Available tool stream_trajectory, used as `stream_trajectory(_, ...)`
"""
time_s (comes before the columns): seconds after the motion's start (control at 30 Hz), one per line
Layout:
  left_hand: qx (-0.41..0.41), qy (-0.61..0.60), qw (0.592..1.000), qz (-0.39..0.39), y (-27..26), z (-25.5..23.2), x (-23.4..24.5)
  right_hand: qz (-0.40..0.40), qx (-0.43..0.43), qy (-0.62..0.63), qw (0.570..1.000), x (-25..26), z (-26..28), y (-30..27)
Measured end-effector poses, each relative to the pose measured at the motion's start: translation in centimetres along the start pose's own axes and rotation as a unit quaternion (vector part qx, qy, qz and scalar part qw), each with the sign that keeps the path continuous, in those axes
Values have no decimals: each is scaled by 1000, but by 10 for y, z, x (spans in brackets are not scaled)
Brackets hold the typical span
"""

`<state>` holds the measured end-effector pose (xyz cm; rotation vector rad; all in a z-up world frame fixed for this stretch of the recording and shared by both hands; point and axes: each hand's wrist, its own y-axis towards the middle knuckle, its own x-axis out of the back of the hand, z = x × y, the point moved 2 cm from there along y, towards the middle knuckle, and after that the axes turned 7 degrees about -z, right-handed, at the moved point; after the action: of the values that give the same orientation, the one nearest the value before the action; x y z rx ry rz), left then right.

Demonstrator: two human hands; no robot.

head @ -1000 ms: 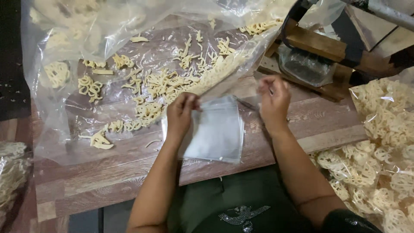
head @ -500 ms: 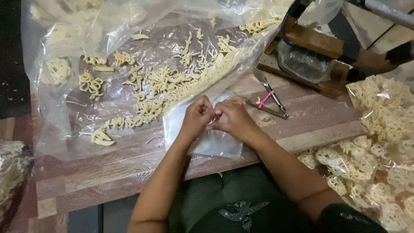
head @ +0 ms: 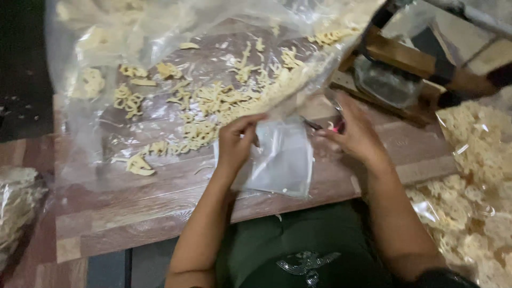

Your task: Packaging dried snacks into plastic bags and sealing them with a manual heat sealer

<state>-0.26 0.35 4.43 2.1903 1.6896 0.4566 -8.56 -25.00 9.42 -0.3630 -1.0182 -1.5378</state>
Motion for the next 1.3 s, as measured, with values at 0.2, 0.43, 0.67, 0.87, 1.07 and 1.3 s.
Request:
stream_trajectory(0.2,18,-133,971,-195,4,-29,70,8,-187,-227,956,-3,-37,-21)
stream_trajectory(0.43,75,53,955,-281,-9,-22,121,38,-149,-102,983,19,5,47)
stream_trajectory(0.67,-157,291,908,-257,-18,32,91,174,13,58,983,-173,33,207)
stream_trajectory(0.87,-178,302,901,-256,-10,27,100,335,-167,352,858,-211,118,274)
stream_trajectory(1.07,-133,290,916,-242,-10,29,101,377,-123,211,893,-189,109,257)
stream_trajectory(1.3,-142,276,921,-236,-12,21,99,181,-104,462,862,-146,56,193)
